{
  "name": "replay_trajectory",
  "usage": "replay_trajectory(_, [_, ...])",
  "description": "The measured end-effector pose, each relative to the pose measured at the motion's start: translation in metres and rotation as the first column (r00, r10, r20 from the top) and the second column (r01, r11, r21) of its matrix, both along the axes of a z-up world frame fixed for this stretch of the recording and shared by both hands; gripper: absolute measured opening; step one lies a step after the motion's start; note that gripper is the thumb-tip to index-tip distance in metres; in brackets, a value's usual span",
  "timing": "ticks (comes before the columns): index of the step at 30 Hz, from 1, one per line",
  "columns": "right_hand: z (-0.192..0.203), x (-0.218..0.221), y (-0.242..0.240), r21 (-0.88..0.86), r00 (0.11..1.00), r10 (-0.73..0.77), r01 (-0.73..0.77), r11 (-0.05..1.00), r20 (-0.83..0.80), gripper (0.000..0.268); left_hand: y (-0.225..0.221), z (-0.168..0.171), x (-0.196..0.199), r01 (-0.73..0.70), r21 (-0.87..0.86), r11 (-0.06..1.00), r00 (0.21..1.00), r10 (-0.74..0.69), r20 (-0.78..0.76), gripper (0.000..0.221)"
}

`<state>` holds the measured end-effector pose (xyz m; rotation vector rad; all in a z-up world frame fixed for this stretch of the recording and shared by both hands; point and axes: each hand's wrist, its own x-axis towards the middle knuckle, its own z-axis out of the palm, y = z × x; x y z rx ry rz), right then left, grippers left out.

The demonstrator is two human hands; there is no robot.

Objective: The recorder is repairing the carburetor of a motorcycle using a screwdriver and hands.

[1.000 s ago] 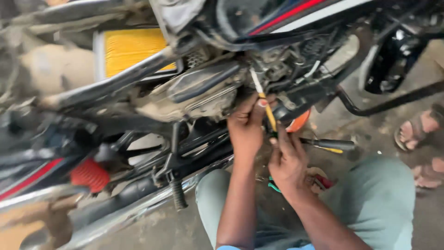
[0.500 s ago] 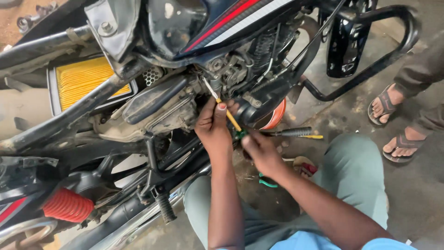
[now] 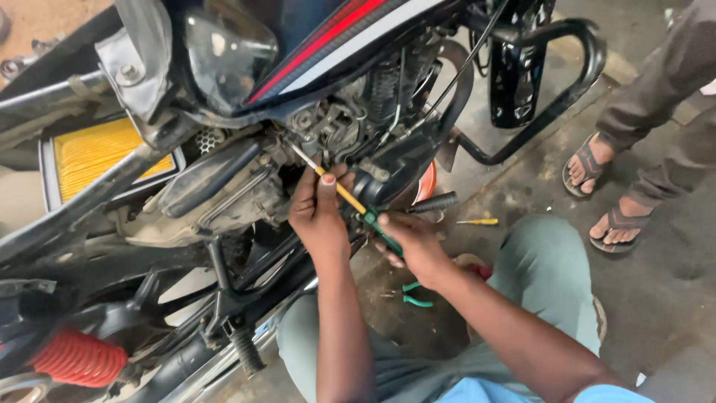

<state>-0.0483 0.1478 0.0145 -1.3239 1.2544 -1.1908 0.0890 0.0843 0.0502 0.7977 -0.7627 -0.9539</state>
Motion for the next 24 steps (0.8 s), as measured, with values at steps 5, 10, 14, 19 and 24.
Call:
replay_trajectory(5, [0.022,0.007,0.013,-0.683,0.773,-0.402,-0.054,0.728,-0.49,0.047,-0.003,-0.011,0.001,0.005,-0.007,1.0,0.997,-0.005,-0.082,0.043])
replay_trajectory(10, [0.008,0.016,0.005,-0.614,0.836,-0.369,0.05,0.788,-0.406,0.035,0.002,0.002,0.008,0.035,-0.015,0.999,0.999,-0.035,-0.007,0.053])
replay_trajectory(14, [0.003,0.017,0.002,-0.435,0.988,-0.089,0.026,0.9,-0.126,0.031,0.0,0.001,0.012,0.076,-0.081,0.994,0.997,-0.074,0.028,0.059])
replay_trajectory(19, [-0.002,0.017,0.002,-0.321,0.982,-0.091,0.033,0.946,-0.166,0.035,-0.004,-0.007,0.015,0.08,-0.078,0.994,0.997,-0.078,0.027,0.059])
replay_trajectory(24, [-0.009,0.019,0.002,-0.278,0.982,-0.095,0.047,0.959,-0.162,0.037,-0.006,-0.008,0.013,0.092,-0.078,0.993,0.996,-0.092,0.004,0.058])
